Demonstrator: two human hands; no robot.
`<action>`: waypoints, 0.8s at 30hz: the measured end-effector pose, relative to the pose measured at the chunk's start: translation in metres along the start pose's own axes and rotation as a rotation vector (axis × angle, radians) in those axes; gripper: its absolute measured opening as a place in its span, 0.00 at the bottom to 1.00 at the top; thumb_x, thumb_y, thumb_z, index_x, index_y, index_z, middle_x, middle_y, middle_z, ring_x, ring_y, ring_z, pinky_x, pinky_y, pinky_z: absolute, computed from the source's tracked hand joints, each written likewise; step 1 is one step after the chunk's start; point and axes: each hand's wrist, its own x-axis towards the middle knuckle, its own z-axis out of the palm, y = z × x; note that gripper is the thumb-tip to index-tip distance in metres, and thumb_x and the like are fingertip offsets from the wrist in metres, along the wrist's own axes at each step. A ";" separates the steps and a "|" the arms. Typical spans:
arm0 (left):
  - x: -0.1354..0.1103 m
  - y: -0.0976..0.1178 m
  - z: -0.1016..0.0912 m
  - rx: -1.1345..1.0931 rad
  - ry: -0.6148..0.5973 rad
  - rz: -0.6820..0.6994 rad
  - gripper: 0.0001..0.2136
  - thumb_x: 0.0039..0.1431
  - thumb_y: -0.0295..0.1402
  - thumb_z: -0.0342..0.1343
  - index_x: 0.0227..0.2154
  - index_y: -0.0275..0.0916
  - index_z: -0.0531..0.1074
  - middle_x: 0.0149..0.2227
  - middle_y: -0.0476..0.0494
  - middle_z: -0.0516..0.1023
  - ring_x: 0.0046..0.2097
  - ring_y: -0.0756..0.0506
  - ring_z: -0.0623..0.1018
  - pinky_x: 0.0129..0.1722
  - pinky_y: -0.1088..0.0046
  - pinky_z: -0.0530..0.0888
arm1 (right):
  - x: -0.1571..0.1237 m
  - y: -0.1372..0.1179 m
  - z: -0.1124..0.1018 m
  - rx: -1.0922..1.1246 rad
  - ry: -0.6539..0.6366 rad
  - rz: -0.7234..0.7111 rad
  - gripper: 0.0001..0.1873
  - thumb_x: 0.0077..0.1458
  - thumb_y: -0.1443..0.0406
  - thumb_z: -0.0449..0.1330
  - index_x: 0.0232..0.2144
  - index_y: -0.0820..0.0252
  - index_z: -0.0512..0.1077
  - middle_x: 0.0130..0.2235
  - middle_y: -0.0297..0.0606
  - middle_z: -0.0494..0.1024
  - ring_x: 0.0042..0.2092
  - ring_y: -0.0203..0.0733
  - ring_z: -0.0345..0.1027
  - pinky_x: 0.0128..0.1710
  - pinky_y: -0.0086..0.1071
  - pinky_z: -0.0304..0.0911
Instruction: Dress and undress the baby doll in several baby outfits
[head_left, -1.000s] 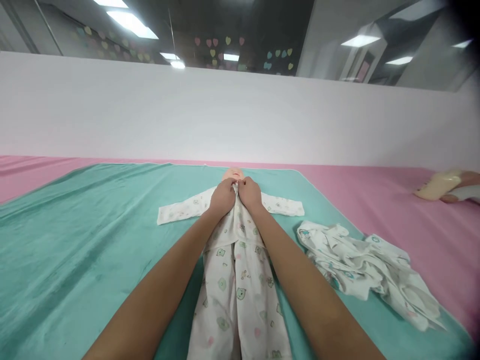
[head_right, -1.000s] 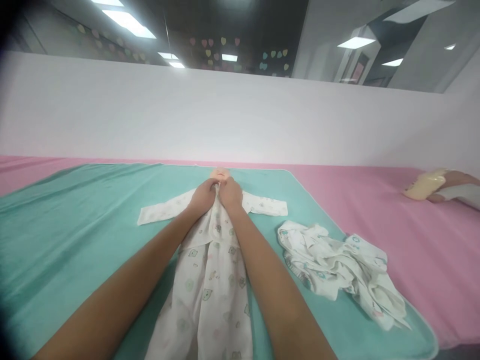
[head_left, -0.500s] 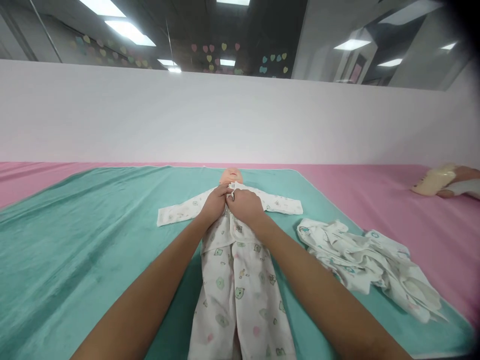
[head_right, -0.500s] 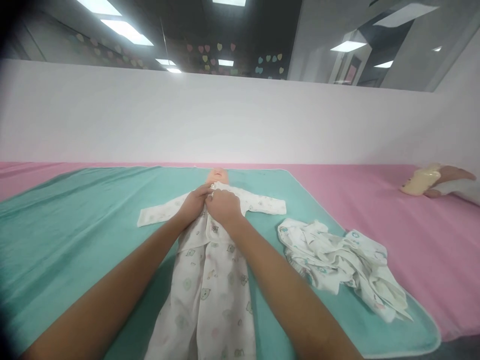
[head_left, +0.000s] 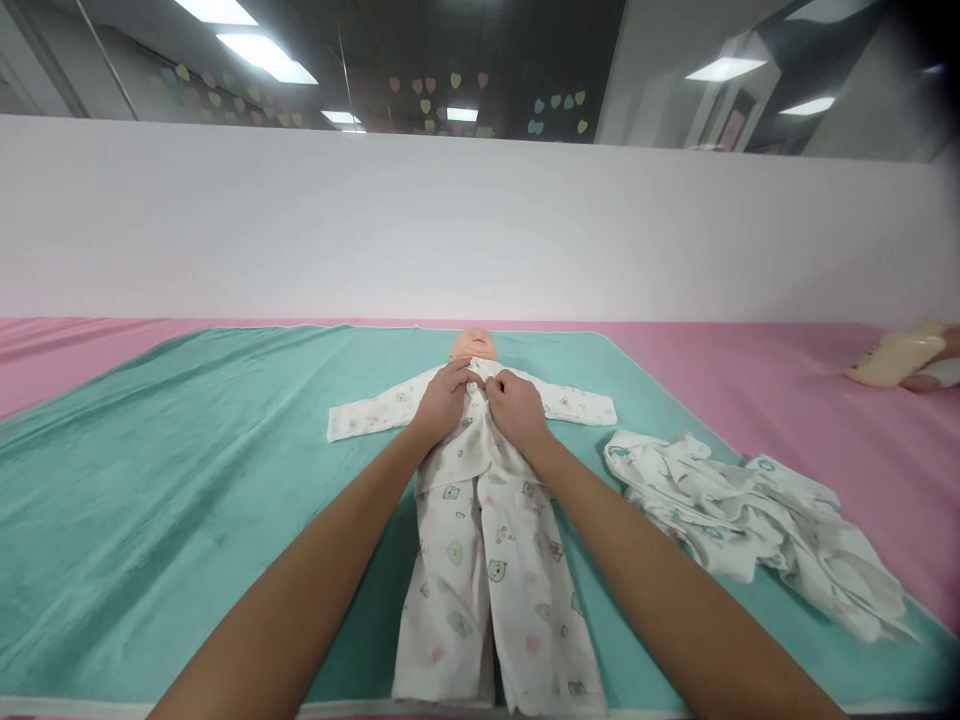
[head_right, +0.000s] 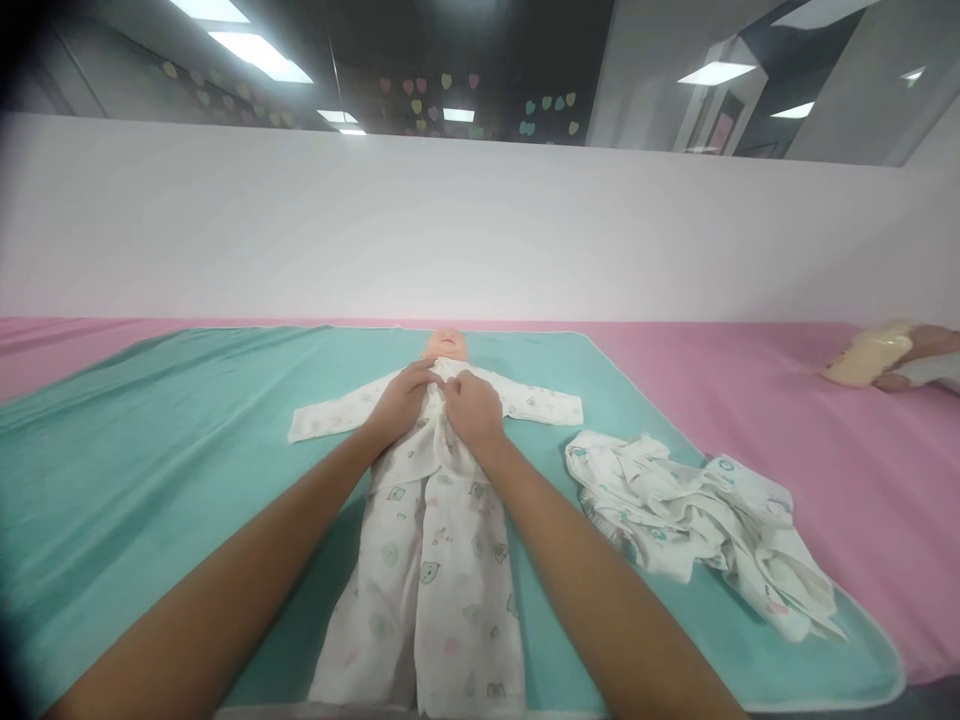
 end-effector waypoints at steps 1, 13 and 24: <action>-0.002 0.001 0.000 0.011 0.013 0.020 0.17 0.56 0.25 0.39 0.33 0.42 0.74 0.55 0.48 0.65 0.56 0.46 0.64 0.57 0.64 0.60 | -0.003 -0.002 -0.002 -0.022 -0.017 -0.012 0.19 0.59 0.58 0.40 0.25 0.59 0.65 0.26 0.37 0.71 0.28 0.37 0.60 0.27 0.29 0.47; -0.046 0.005 -0.016 0.038 -0.075 0.130 0.16 0.61 0.28 0.38 0.46 0.43 0.69 0.59 0.45 0.59 0.60 0.47 0.58 0.58 0.65 0.59 | -0.043 -0.026 -0.021 -0.286 -0.159 -0.253 0.18 0.60 0.62 0.41 0.32 0.62 0.68 0.33 0.44 0.72 0.33 0.42 0.66 0.29 0.32 0.53; -0.048 0.016 -0.021 -0.010 -0.096 0.047 0.12 0.60 0.30 0.43 0.38 0.44 0.71 0.58 0.50 0.60 0.60 0.46 0.58 0.58 0.64 0.58 | -0.043 -0.005 -0.025 -0.030 -0.206 -0.275 0.14 0.55 0.61 0.49 0.20 0.59 0.59 0.21 0.28 0.65 0.23 0.32 0.55 0.24 0.28 0.44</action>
